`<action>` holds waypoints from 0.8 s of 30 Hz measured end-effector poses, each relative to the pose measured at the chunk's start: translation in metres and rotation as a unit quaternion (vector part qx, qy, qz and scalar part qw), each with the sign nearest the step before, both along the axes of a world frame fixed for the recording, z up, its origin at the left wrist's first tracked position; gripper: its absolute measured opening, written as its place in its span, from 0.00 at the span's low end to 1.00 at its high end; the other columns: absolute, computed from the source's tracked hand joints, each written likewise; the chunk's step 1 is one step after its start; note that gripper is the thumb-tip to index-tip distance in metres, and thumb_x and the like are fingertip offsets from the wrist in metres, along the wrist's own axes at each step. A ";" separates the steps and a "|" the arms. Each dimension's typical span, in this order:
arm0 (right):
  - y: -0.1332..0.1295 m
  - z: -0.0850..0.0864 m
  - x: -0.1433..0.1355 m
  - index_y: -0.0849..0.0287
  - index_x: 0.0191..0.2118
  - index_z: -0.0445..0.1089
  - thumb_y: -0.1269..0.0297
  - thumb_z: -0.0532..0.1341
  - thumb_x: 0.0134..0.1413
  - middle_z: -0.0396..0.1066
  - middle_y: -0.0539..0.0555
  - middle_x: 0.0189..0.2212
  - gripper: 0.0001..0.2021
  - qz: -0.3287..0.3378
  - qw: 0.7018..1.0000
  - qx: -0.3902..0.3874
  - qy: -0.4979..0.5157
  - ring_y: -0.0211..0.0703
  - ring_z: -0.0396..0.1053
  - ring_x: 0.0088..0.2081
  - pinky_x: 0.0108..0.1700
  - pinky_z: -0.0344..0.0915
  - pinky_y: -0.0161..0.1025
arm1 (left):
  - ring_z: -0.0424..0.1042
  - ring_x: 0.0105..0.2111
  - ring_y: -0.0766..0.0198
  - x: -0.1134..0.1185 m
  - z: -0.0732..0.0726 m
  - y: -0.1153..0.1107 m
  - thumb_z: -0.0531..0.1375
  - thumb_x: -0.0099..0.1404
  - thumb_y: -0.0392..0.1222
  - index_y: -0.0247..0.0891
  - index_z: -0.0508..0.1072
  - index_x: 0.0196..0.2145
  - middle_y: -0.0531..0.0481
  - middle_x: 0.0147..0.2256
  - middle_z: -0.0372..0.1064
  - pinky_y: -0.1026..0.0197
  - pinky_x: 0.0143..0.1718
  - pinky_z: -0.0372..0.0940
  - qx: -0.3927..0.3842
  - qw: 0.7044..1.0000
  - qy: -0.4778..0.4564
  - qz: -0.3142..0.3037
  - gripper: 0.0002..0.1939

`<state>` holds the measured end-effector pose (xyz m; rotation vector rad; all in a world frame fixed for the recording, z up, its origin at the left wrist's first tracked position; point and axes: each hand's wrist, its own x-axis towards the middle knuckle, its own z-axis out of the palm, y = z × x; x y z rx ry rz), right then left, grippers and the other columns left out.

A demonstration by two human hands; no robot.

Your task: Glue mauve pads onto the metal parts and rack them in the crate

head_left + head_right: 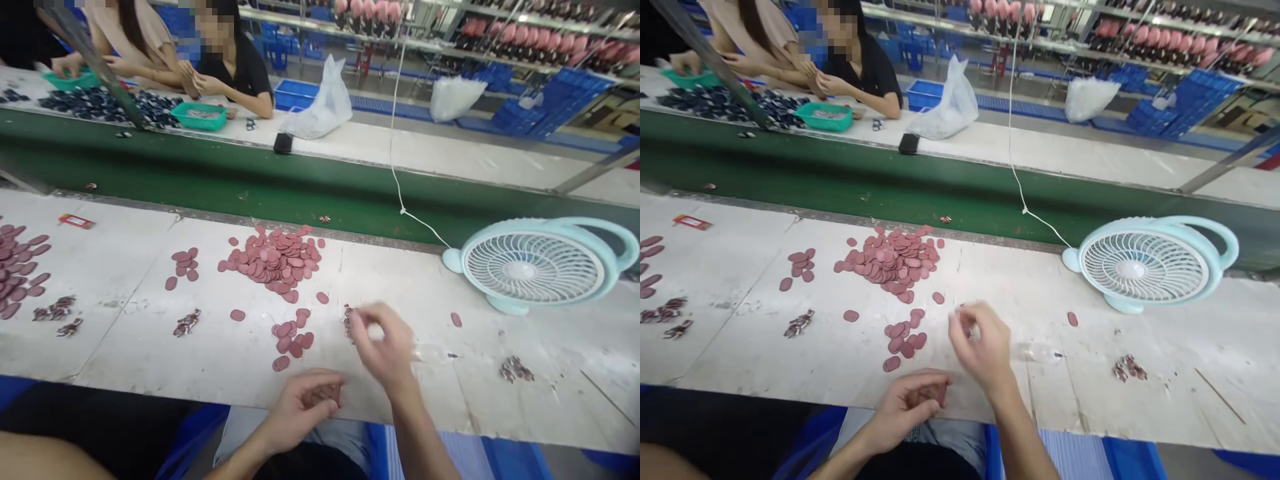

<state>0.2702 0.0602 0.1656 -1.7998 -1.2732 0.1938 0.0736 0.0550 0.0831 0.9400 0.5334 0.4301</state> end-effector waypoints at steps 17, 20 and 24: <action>0.222 -0.036 0.074 0.61 0.50 0.69 0.57 0.60 0.63 0.71 0.56 0.49 0.16 -0.024 0.975 -0.209 -0.066 0.46 0.70 0.49 0.53 0.69 0.51 | 0.73 0.36 0.58 0.000 -0.011 -0.005 0.68 0.58 0.47 0.41 0.79 0.46 0.43 0.41 0.72 0.58 0.36 0.70 0.026 0.999 -0.020 0.024 0.18; 0.173 -0.043 0.072 0.61 0.44 0.72 0.58 0.63 0.60 0.74 0.53 0.41 0.12 0.005 0.977 -0.212 -0.025 0.43 0.72 0.43 0.51 0.69 0.49 | 0.74 0.38 0.57 0.000 -0.011 -0.004 0.68 0.59 0.48 0.41 0.78 0.47 0.43 0.40 0.74 0.58 0.38 0.70 -0.010 1.000 -0.024 0.010 0.19; 0.095 -0.046 0.061 0.59 0.40 0.74 0.63 0.69 0.50 0.74 0.52 0.36 0.11 0.003 0.982 -0.178 0.056 0.43 0.71 0.40 0.51 0.67 0.47 | 0.75 0.42 0.55 -0.001 -0.011 -0.003 0.67 0.60 0.47 0.41 0.77 0.49 0.43 0.39 0.77 0.58 0.39 0.70 -0.047 0.999 -0.016 -0.005 0.19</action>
